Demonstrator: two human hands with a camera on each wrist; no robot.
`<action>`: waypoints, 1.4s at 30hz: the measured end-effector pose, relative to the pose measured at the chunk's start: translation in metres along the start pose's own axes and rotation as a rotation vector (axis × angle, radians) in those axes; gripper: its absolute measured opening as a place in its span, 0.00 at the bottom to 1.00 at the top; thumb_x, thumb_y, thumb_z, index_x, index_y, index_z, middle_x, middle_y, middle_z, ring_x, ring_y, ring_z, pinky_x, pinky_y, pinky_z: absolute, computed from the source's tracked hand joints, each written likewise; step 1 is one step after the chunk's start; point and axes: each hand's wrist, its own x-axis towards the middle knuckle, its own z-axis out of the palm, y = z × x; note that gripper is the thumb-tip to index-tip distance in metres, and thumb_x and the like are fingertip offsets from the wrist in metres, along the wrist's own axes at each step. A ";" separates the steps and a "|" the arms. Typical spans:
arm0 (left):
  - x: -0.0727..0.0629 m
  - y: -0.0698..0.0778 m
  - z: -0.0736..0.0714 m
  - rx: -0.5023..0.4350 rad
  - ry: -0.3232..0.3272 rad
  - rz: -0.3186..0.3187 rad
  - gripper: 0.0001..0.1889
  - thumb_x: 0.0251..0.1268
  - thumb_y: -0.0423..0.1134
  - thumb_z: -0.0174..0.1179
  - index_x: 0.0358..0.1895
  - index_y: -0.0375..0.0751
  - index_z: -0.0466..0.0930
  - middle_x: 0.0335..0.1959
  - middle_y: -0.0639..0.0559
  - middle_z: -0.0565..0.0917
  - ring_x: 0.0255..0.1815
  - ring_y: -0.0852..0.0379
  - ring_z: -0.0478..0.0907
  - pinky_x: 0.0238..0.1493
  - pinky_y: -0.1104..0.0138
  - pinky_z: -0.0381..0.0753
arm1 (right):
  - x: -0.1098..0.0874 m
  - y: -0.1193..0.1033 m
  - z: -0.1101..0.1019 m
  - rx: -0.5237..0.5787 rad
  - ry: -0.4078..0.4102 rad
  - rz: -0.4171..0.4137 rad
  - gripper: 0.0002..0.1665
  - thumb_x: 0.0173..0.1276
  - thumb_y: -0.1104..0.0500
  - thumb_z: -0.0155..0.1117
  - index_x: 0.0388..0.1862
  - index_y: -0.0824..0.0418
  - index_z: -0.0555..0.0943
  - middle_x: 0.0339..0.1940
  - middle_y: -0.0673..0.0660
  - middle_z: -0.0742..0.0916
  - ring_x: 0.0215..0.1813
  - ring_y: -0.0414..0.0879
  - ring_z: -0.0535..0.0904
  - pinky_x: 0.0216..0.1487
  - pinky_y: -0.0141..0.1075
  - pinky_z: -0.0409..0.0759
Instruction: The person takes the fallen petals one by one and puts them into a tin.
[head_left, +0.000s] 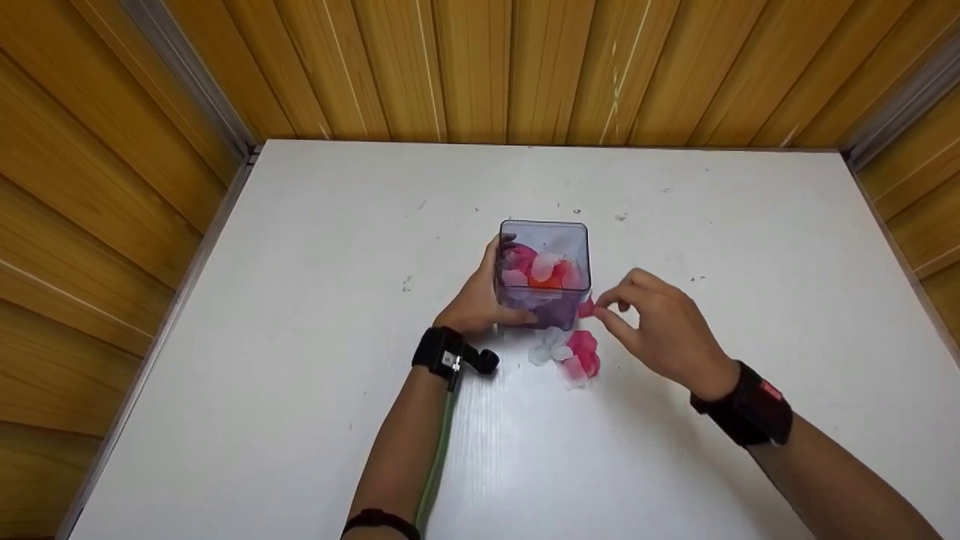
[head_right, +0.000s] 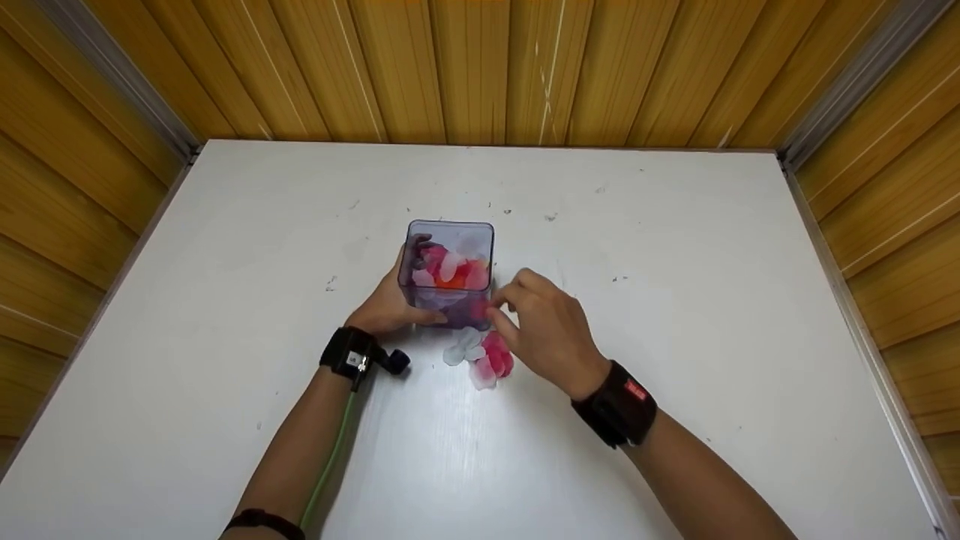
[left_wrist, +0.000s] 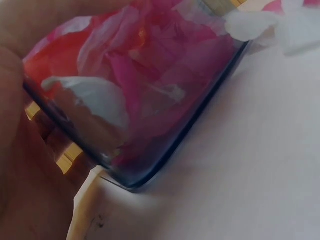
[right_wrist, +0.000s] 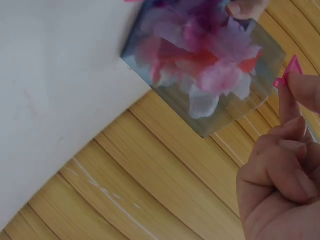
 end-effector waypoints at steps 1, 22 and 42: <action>0.000 -0.001 0.001 -0.002 -0.002 0.000 0.69 0.38 0.42 0.85 0.83 0.60 0.42 0.68 0.55 0.74 0.69 0.59 0.71 0.75 0.57 0.65 | 0.009 -0.003 0.000 -0.003 0.015 -0.011 0.07 0.61 0.66 0.79 0.38 0.64 0.89 0.30 0.55 0.80 0.35 0.47 0.78 0.33 0.37 0.80; 0.005 0.000 0.009 -0.003 -0.028 0.059 0.67 0.41 0.40 0.84 0.82 0.53 0.43 0.68 0.56 0.73 0.69 0.60 0.70 0.75 0.60 0.63 | 0.043 -0.018 0.009 -0.033 0.022 -0.047 0.07 0.63 0.65 0.78 0.38 0.67 0.89 0.32 0.58 0.80 0.36 0.51 0.80 0.33 0.40 0.81; -0.001 -0.001 0.000 0.015 -0.005 0.024 0.67 0.40 0.45 0.85 0.82 0.59 0.44 0.71 0.56 0.70 0.72 0.61 0.67 0.76 0.59 0.62 | -0.052 0.002 0.073 -0.093 -0.189 0.193 0.12 0.59 0.58 0.81 0.27 0.65 0.87 0.23 0.52 0.76 0.25 0.43 0.72 0.24 0.37 0.75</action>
